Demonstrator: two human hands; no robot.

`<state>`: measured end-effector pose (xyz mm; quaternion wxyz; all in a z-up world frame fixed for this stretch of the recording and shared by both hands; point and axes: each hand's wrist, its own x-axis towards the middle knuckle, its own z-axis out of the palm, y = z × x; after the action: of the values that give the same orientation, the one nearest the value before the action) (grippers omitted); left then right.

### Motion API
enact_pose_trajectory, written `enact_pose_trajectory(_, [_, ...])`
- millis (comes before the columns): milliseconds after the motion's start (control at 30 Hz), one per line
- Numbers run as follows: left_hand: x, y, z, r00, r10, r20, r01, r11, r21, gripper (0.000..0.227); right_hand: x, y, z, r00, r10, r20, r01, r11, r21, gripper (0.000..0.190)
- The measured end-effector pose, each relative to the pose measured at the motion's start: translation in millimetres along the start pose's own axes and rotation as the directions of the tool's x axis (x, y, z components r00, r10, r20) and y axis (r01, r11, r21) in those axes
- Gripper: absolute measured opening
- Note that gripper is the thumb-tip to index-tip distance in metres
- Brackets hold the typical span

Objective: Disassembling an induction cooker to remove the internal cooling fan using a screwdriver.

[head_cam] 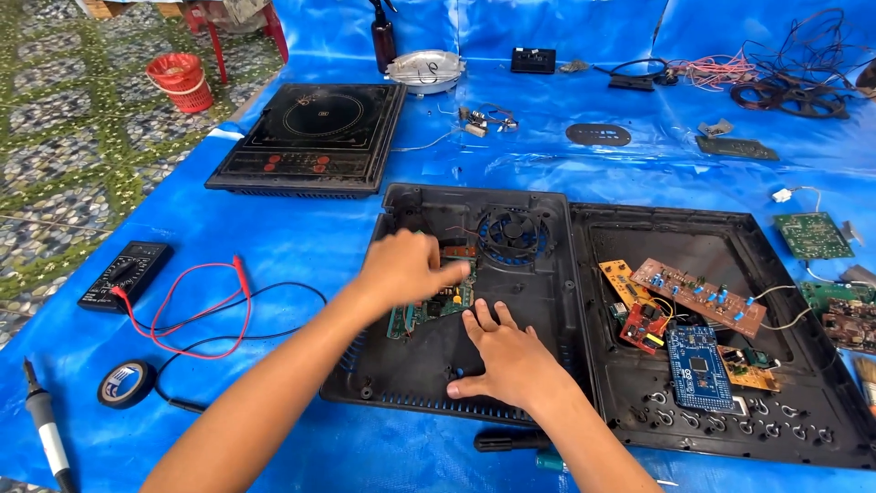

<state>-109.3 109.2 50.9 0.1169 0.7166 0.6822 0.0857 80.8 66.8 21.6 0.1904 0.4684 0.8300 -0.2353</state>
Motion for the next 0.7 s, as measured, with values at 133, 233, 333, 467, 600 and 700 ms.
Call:
enact_pose_trajectory(133, [44.8, -41.9, -8.6, 0.988, -0.063, -0.141, 0.043, 0.99, -0.136, 0.054, 0.4, 1.0, 2.4, 1.0, -0.007, -0.007, 0.007, 1.0, -0.008, 0.112])
enact_pose_trajectory(233, [85.2, -74.8, 10.1, 0.993, -0.031, -0.112, 0.019, 0.994, -0.103, 0.03, -1.2, 0.0, -0.4, 1.0, -0.017, -0.019, 0.017, 1.0, 0.006, 0.113])
enact_pose_trajectory(333, [110.3, -85.4, 35.8, 0.999, 0.046, 0.013, -0.047, 0.996, 0.078, 0.028, -1.4, -0.6, -1.3, 1.0, -0.002, 0.0, 0.002, 1.0, 0.005, 0.112])
enact_pose_trajectory(467, [113.7, -81.5, 45.5, 0.995, 0.097, 0.034, -0.101, 0.983, 0.153, 0.045, -1.8, 0.2, -0.5, 1.0, -0.004, -0.008, 0.004, 1.0, 0.01, 0.112])
enact_pose_trajectory(600, [109.5, -81.4, 37.1, 0.991, 0.135, -0.008, -0.134, 0.986, 0.103, 0.043, -1.9, -1.1, -1.9, 1.0, 0.005, 0.007, -0.005, 1.0, 0.012, 0.112])
enact_pose_trajectory(700, [101.5, -77.8, 23.8, 0.992, 0.079, -0.096, -0.082, 0.996, -0.026, 0.011, -1.4, -0.4, -0.2, 1.0, 0.002, -0.006, -0.002, 1.0, 0.01, 0.112])
